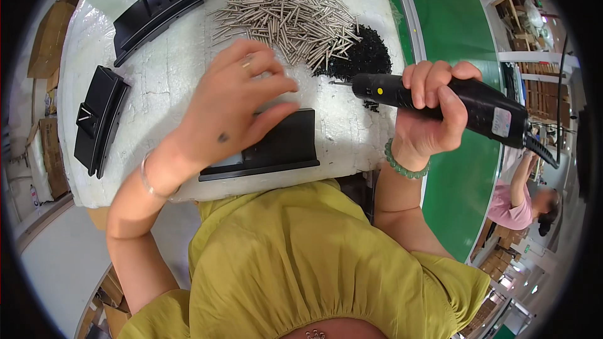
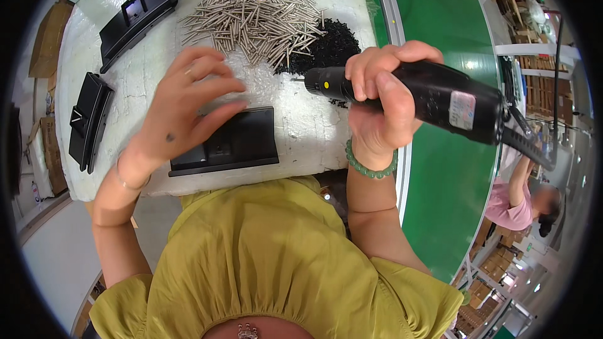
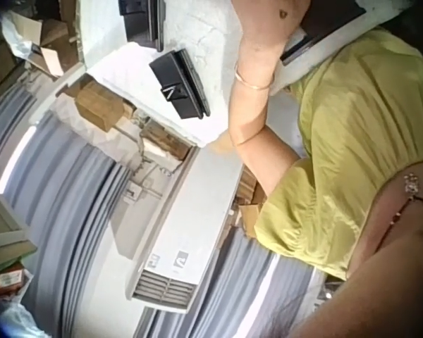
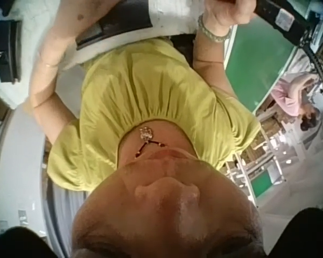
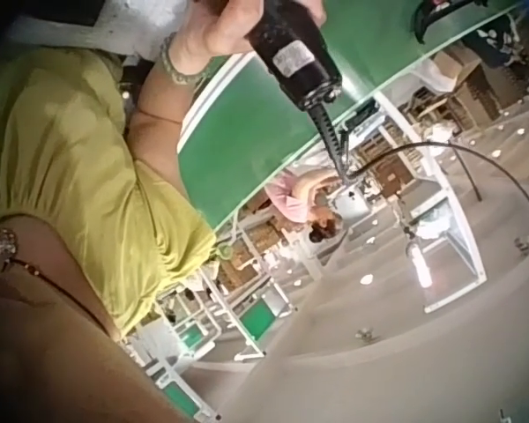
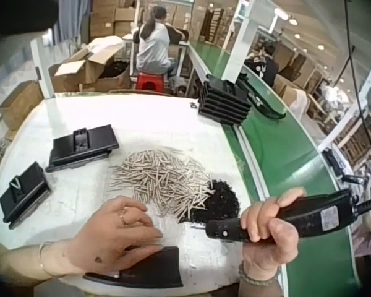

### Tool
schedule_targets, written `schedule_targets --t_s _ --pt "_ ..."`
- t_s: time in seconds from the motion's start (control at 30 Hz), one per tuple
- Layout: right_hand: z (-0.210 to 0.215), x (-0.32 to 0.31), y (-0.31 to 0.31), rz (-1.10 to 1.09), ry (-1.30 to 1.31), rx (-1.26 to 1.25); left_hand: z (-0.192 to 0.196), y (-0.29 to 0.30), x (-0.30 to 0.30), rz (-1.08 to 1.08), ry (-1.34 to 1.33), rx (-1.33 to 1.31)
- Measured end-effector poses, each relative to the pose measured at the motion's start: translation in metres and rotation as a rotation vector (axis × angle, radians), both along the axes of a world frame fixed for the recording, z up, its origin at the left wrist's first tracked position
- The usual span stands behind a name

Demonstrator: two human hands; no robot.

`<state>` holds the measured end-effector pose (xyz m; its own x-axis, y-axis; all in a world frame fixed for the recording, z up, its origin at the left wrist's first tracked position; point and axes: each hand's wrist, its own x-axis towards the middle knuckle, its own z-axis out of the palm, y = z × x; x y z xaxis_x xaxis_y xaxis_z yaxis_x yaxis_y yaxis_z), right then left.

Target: Drive screws into black plastic components using an electric screwdriver on a factory production line.

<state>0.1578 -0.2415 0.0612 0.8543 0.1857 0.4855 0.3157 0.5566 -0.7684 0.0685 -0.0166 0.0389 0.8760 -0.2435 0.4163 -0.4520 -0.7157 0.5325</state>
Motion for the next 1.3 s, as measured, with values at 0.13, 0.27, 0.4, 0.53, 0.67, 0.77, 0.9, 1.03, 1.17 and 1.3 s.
schedule_targets --t_s 0.13,0.27,0.4,0.53,0.67,0.77,0.9,1.03,1.17,1.3 --pt "0.011 -0.004 -0.007 0.043 -0.071 0.038 -0.024 -0.03 0.048 -0.108 -0.113 -0.012" --pt "0.017 -0.004 -0.013 0.045 -0.116 0.041 -0.031 -0.039 0.065 -0.185 -0.175 0.032" --pt "0.021 -0.002 -0.017 0.051 -0.149 0.07 -0.034 -0.034 0.065 -0.166 -0.207 0.028" --pt "0.024 0.0 -0.022 0.17 -0.218 0.103 -0.033 -0.034 0.06 -0.124 -0.217 -0.083" --pt "0.03 -0.002 -0.018 0.219 -0.249 0.1 -0.025 -0.036 0.054 -0.12 -0.24 -0.165" --pt "0.035 -0.009 -0.013 0.215 -0.222 0.067 -0.022 -0.036 0.051 -0.113 -0.239 -0.17" --pt "0.04 -0.016 -0.007 0.247 -0.202 -0.001 -0.023 -0.035 0.044 -0.121 -0.258 -0.152" --pt "0.04 -0.023 -0.003 0.264 -0.229 -0.012 -0.026 -0.038 0.037 -0.152 -0.25 -0.132" --pt "0.029 -0.023 0.003 0.311 -0.232 -0.018 -0.024 -0.025 0.029 -0.054 -0.178 -0.13" --pt "0.022 -0.018 0.004 0.273 -0.205 0.013 -0.025 0.041 0.031 0.035 -0.152 0.15"
